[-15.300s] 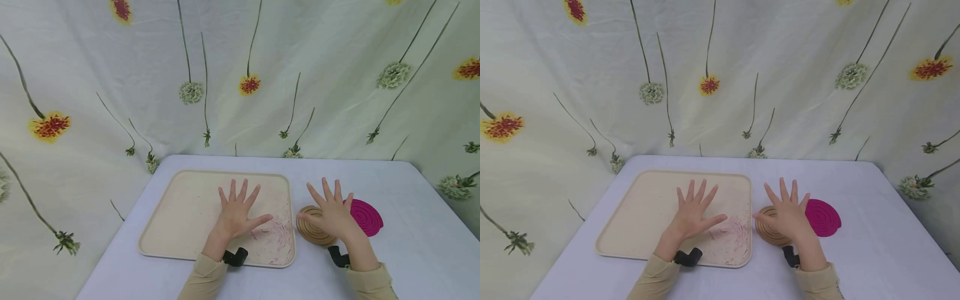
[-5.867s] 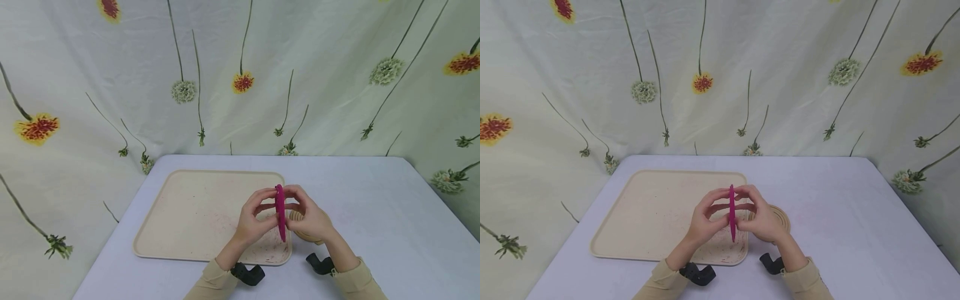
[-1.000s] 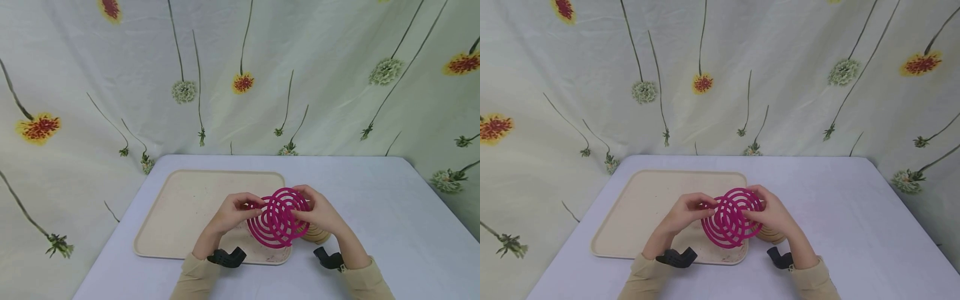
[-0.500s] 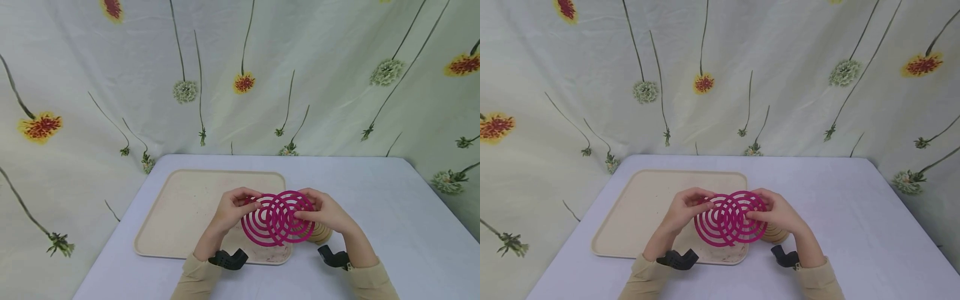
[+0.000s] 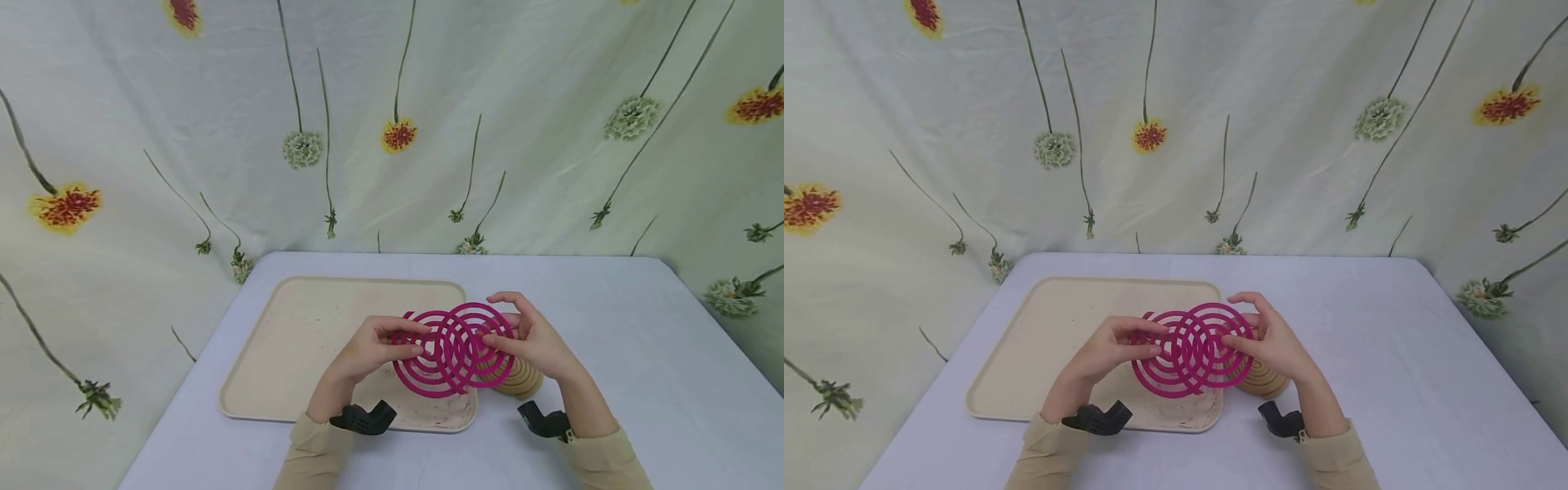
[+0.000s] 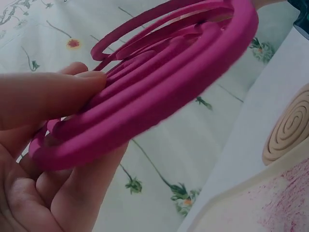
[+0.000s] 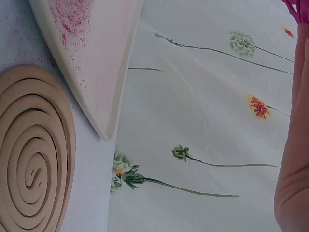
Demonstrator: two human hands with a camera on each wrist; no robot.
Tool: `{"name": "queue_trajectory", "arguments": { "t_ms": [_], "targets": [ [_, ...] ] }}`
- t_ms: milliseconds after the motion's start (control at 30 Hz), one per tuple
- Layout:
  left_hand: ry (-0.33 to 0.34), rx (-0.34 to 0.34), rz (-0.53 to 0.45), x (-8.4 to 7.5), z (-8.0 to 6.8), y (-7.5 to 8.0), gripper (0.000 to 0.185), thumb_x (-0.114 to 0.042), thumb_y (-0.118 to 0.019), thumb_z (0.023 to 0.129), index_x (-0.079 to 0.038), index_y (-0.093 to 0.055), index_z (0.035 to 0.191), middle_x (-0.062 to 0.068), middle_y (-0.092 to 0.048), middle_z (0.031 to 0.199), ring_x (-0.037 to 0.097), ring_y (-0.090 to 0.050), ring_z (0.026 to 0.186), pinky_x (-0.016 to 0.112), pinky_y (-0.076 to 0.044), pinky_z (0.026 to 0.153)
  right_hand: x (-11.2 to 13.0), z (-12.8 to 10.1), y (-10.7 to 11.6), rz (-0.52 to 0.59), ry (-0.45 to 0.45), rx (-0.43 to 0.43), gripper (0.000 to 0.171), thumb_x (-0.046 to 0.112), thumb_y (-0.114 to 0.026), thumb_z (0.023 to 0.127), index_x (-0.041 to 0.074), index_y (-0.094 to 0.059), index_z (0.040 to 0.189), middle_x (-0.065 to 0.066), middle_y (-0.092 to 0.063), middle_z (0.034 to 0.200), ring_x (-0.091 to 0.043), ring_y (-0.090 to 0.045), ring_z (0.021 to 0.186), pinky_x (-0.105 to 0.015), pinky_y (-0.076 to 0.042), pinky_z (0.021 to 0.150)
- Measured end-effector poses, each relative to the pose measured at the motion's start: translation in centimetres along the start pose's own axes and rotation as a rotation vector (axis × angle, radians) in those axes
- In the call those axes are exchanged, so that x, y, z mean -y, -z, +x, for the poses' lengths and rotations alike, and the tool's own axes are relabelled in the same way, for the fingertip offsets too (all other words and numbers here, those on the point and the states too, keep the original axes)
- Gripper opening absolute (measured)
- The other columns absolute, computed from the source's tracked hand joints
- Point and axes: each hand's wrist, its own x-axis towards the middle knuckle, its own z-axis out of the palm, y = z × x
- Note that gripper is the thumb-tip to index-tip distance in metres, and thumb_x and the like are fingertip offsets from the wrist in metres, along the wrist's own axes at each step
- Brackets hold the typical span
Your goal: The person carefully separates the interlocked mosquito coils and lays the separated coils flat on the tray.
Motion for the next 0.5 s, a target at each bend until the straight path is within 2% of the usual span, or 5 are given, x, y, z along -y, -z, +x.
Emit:
{"name": "queue_trajectory", "arguments": {
  "t_ms": [133,267,333,400,500],
  "targets": [
    [0.005,0.018,0.008,-0.26,-0.06,0.03,0.032,0.003,-0.065,0.083,0.01,-0.061,0.114,0.021,-0.065,0.104,0.016,-0.064,0.083,0.027,-0.055,0.072,0.21,-0.2,0.11,-0.026,0.076,0.071,0.046,-0.003,-0.064,0.085,0.007,-0.041,0.123,-0.021,-0.061,0.108,-0.025,-0.067,0.088,-0.04,-0.057,0.069],
    [0.008,0.037,0.031,-0.58,-0.13,0.07,0.032,0.002,-0.065,0.084,0.01,-0.061,0.115,0.023,-0.065,0.102,0.015,-0.064,0.08,0.026,-0.055,0.07,0.03,-0.37,0.53,-0.053,0.171,0.203,0.031,-0.007,-0.063,0.084,-0.002,-0.057,0.114,-0.009,-0.063,0.105,-0.021,-0.065,0.085,-0.035,-0.057,0.069],
    [0.009,0.045,0.042,-0.72,-0.18,0.12,0.033,0.001,-0.066,0.084,0.01,-0.061,0.115,0.024,-0.065,0.102,0.015,-0.065,0.079,0.026,-0.055,0.07,-0.07,-0.34,0.61,-0.057,0.171,0.253,0.032,-0.007,-0.063,0.084,-0.004,-0.06,0.115,-0.007,-0.065,0.106,-0.02,-0.065,0.084,-0.035,-0.057,0.068],
    [0.014,0.049,0.047,-0.74,-0.22,0.16,0.033,0.001,-0.066,0.084,0.009,-0.061,0.116,0.025,-0.065,0.103,0.016,-0.065,0.08,0.027,-0.056,0.07,-0.01,-0.32,0.57,-0.08,0.153,0.262,0.034,-0.005,-0.064,0.084,-0.006,-0.059,0.118,-0.009,-0.066,0.104,-0.018,-0.065,0.08,-0.035,-0.057,0.066],
    [0.015,0.029,0.04,-0.7,-0.2,0.1,0.035,0.001,-0.065,0.084,0.008,-0.06,0.118,0.025,-0.063,0.107,0.022,-0.066,0.086,0.028,-0.056,0.073,0.19,-0.32,0.36,-0.122,0.117,0.206,0.038,-0.001,-0.065,0.085,-0.006,-0.058,0.122,-0.014,-0.065,0.108,-0.019,-0.066,0.083,-0.035,-0.057,0.067]
  ]
}}
